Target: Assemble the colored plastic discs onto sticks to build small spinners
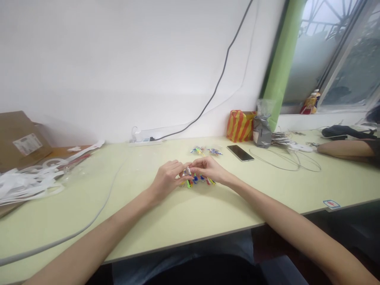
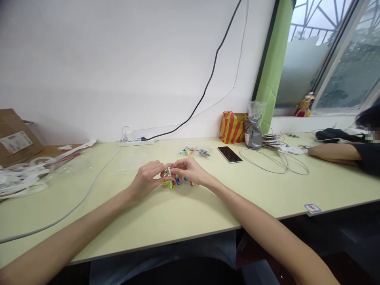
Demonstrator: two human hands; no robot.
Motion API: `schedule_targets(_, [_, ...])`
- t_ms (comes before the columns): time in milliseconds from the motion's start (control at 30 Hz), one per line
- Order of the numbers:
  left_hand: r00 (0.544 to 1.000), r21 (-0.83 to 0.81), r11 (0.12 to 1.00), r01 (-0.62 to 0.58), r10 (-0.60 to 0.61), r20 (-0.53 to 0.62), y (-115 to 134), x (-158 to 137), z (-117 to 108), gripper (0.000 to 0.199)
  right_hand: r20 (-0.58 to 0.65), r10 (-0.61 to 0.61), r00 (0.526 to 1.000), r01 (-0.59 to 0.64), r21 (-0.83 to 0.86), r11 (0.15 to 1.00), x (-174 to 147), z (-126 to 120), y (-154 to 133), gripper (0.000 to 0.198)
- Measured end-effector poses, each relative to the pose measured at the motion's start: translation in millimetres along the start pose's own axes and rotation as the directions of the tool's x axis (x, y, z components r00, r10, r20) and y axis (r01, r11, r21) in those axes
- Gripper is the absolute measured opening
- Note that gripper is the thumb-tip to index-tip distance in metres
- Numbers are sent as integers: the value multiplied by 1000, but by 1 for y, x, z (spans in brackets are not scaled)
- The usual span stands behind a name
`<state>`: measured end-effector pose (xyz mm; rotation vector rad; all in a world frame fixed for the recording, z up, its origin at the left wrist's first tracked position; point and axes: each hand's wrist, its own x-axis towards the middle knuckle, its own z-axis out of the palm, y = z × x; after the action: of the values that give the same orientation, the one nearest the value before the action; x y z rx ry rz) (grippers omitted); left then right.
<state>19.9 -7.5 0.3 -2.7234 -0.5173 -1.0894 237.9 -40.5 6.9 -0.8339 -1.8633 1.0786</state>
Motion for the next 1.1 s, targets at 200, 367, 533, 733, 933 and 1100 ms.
schedule_targets(200, [999, 10, 999, 45, -45, 10, -2, 0, 0, 62, 55, -38, 998, 44, -113, 993, -3, -13, -15, 31])
schedule_targets(367, [980, -15, 983, 184, -183, 81, 0, 2, -3, 66, 67, 76, 995, -31, -509, 860, -14, -60, -29, 18])
schedule_targets(533, [947, -80, 950, 301, -288, 142, 0, 2, -6, 63, 118, 332, 936, -177, -658, 732, -24, -95, -30, 15])
schedule_targets(733, [931, -102, 938, 332, -308, 196, 1, 3, -6, 60, 68, 511, 857, -283, -767, 575, -21, -95, -14, 14])
schedule_targets(933, [933, -111, 939, 325, -299, 200, 1, 3, -7, 58, 63, 532, 844, -311, -752, 581, -17, -91, -7, 16])
schedule_targets(1100, [932, -102, 940, 326, -301, 200, 3, 4, -9, 57, 102, 497, 862, -284, -715, 639, -17, -89, -7, 16])
